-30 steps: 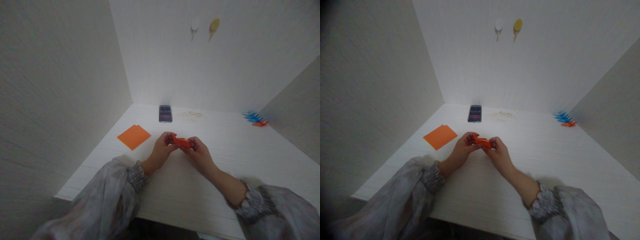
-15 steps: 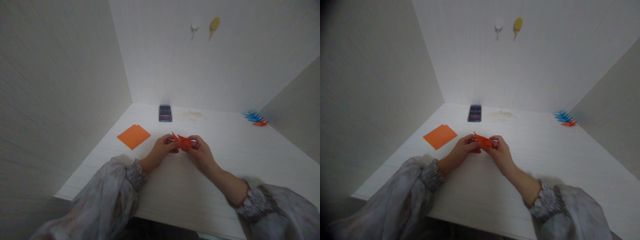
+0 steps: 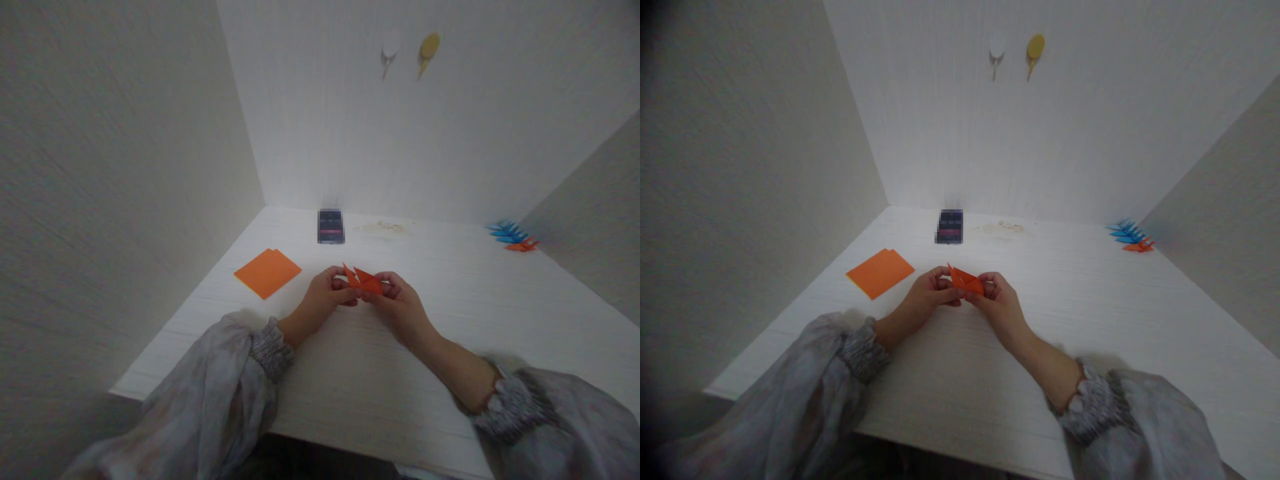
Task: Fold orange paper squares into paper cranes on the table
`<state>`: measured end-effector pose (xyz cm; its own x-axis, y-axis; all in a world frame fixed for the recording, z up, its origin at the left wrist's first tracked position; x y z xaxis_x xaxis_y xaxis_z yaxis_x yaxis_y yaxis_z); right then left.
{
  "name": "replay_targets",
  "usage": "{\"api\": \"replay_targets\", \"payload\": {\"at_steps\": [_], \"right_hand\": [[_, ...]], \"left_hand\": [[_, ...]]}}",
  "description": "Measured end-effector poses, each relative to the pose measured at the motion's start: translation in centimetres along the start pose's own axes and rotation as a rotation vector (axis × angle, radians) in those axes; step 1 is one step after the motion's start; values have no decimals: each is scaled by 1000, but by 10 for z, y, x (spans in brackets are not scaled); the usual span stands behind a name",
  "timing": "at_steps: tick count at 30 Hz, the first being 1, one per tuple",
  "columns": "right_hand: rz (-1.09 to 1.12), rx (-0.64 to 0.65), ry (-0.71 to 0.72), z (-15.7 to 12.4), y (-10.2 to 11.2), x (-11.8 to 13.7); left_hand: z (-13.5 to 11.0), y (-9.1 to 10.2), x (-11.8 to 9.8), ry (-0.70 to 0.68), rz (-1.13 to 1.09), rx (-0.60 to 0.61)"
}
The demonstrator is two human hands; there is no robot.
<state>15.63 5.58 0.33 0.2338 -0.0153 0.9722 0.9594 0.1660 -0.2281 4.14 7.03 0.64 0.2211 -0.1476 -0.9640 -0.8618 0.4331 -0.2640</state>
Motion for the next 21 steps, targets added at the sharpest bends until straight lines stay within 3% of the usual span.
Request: {"api": "replay_targets", "payload": {"at_steps": [14,21], "right_hand": [[-141,67,8,0,-5,-1],[-80,89,0,-1,-9,1]], "left_hand": [[0,2,-3,-25,45,-13],[-1,3,-4,-44,8,-35]]}}
Point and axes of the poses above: each hand's wrist, its own z-axis towards the middle knuckle, its own y-axis out of the back of the hand, x = y × z, the point moved 8 cm from there along z, towards the middle knuckle, and after that the axes turned 6 degrees about x, right-handed, at the moved point
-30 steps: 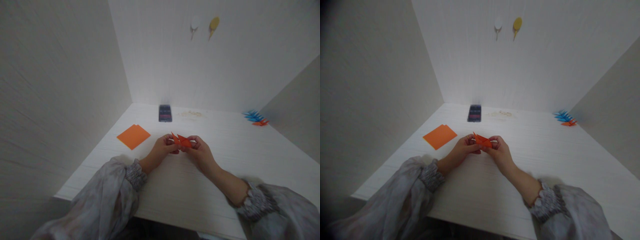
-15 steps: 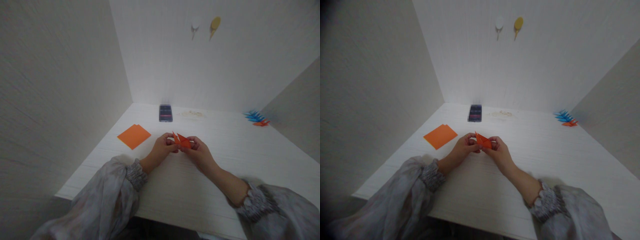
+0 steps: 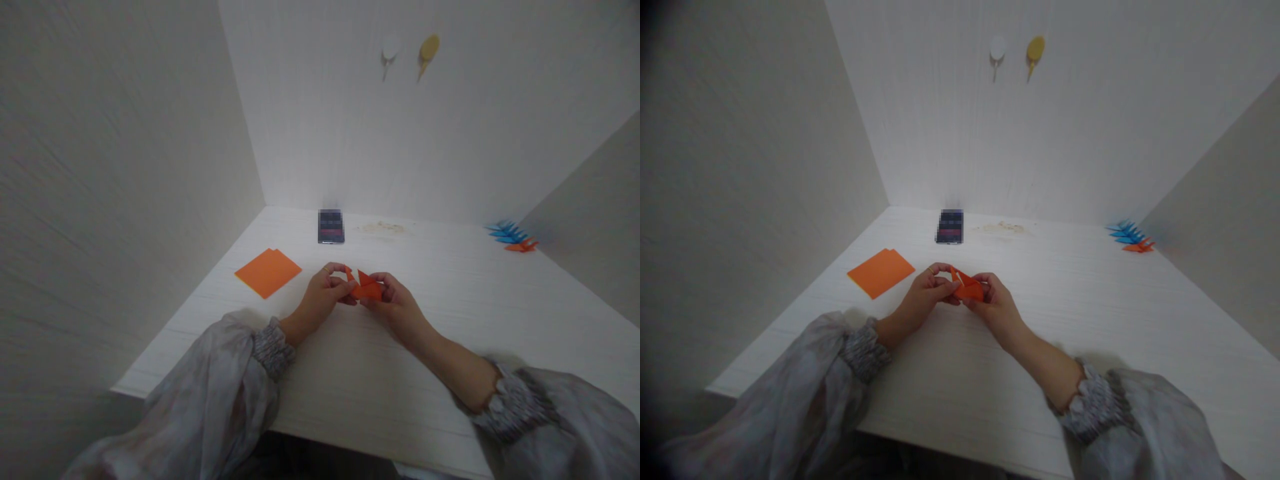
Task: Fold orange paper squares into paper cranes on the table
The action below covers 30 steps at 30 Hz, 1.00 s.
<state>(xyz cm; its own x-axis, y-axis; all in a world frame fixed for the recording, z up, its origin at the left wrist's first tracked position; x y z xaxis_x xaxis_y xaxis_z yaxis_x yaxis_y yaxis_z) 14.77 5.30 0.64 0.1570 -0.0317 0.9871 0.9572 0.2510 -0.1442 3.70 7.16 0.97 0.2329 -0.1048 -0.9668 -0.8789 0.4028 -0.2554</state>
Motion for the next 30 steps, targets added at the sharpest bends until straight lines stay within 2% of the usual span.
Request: {"api": "replay_targets", "payload": {"at_steps": [5,12,24,27,30], "right_hand": [[-34,-16,-11,0,3,-3],[4,20,-38,0,-3,-1],[20,53,-108,-5,-4,-8],[40,8,-102,-4,2,-8],[63,-37,-68,-3,6,-6]], "left_hand": [[2,1,-3,-35,6,-8],[1,7,-1,-20,64,-66],[2,35,-5,-67,-12,-289],[3,29,-2,-22,-26,-224],[3,10,3,55,9,-46]]}}
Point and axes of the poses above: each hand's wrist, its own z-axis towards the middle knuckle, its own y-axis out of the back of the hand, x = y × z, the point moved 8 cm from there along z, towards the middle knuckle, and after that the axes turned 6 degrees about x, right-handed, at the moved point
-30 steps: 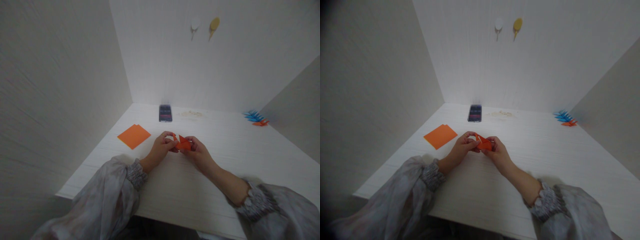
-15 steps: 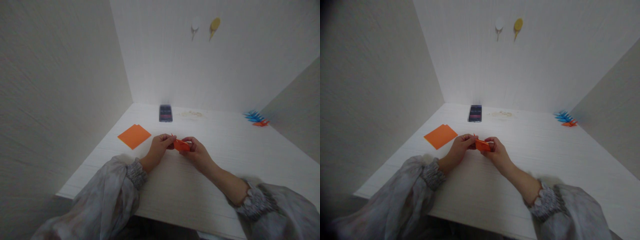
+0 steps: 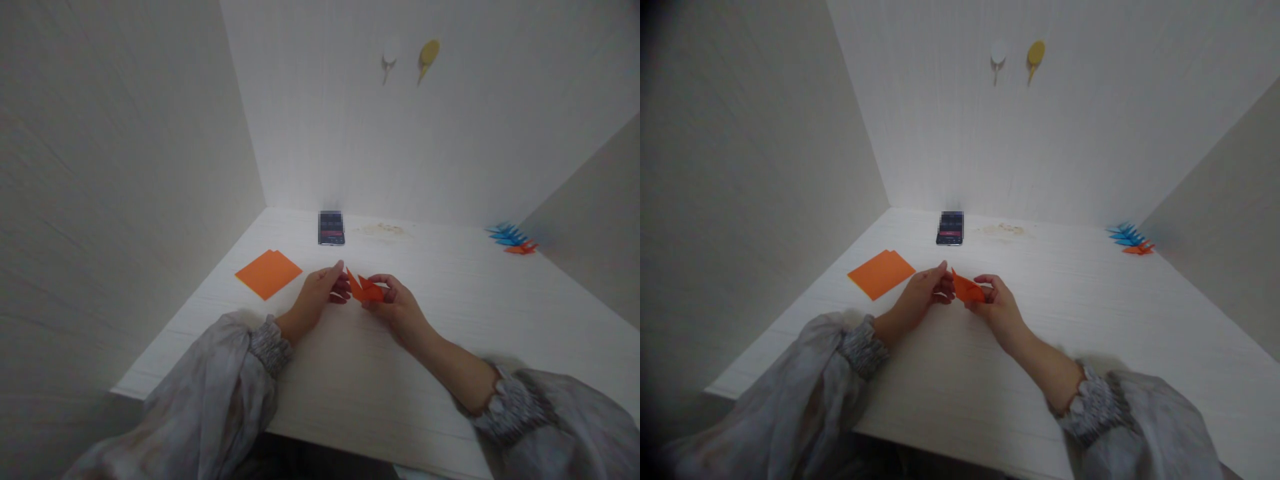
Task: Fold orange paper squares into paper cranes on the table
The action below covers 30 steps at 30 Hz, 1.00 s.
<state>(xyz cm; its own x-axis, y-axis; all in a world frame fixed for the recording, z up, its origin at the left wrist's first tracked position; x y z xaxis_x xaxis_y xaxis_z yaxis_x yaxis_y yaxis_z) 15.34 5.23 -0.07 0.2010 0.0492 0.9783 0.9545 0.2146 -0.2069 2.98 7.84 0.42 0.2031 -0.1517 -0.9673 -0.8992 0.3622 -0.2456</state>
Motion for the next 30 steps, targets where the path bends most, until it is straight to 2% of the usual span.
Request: {"api": "replay_targets", "payload": {"at_steps": [3,6,23,30], "right_hand": [[9,-22,18,1,2,2],[15,-8,31,1,0,3],[-4,-20,20,4,2,1],[-9,-27,18,3,1,3]], "left_hand": [[-3,-11,6,76,114,97],[-3,-14,9,106,188,125],[-1,-1,7,70,64,-24],[-2,-1,2,33,71,-30]]}}
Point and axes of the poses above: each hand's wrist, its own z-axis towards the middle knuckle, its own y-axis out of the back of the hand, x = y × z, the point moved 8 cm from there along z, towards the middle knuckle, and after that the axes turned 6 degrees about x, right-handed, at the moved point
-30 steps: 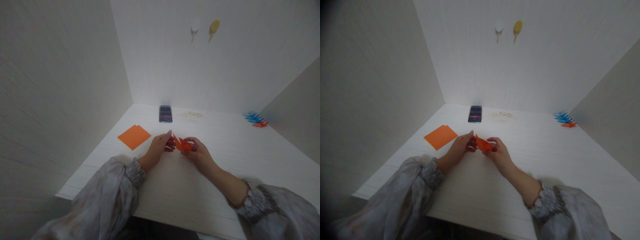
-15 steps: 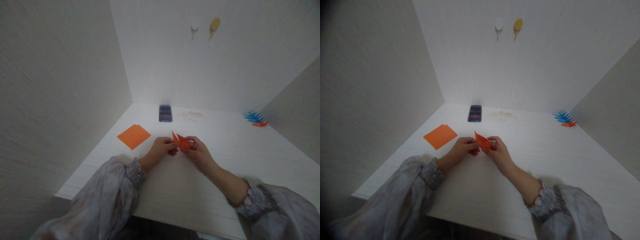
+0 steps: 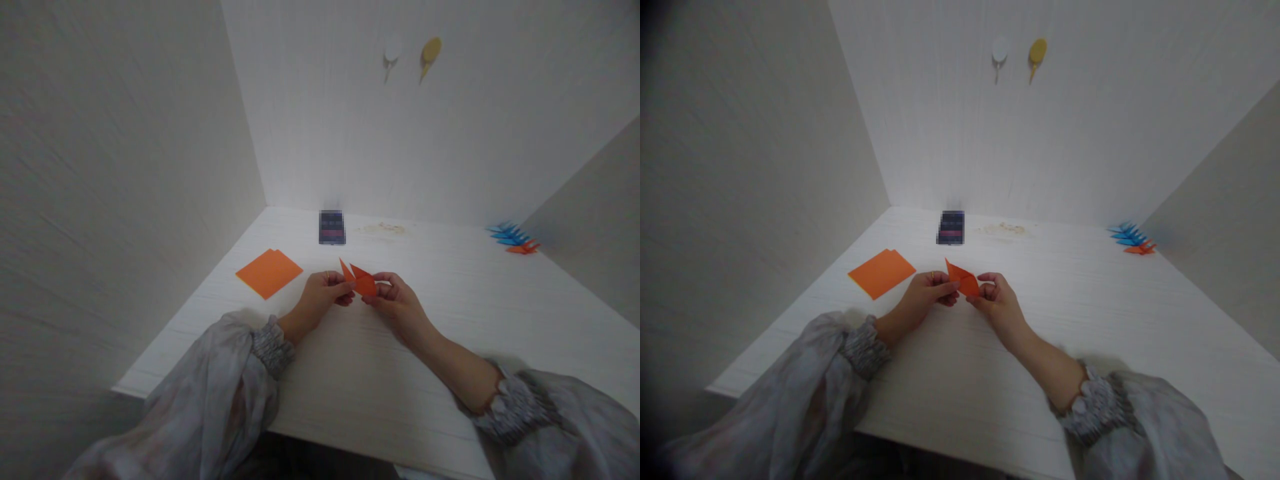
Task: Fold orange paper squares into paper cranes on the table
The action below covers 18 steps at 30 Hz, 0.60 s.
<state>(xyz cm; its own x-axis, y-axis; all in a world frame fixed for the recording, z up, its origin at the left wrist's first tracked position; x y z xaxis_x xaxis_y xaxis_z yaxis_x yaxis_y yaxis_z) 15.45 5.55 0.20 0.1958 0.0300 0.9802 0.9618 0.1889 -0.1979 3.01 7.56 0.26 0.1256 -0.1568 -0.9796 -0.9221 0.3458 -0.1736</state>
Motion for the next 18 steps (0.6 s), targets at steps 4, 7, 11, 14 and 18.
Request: {"api": "replay_targets", "payload": {"at_steps": [4,7,11,14,18], "right_hand": [[5,47,-14,0,-2,-4],[-54,102,9,1,-5,-6],[-319,64,113,-2,-5,3],[-637,-43,217,-9,-5,19],[-827,-116,288,-15,-9,34]], "left_hand": [[0,-7,-5,-50,9,74],[0,-9,-5,-68,16,101],[1,-9,-2,-74,35,108],[0,-11,-1,-73,24,128],[-1,-15,-1,-53,-1,131]]}}
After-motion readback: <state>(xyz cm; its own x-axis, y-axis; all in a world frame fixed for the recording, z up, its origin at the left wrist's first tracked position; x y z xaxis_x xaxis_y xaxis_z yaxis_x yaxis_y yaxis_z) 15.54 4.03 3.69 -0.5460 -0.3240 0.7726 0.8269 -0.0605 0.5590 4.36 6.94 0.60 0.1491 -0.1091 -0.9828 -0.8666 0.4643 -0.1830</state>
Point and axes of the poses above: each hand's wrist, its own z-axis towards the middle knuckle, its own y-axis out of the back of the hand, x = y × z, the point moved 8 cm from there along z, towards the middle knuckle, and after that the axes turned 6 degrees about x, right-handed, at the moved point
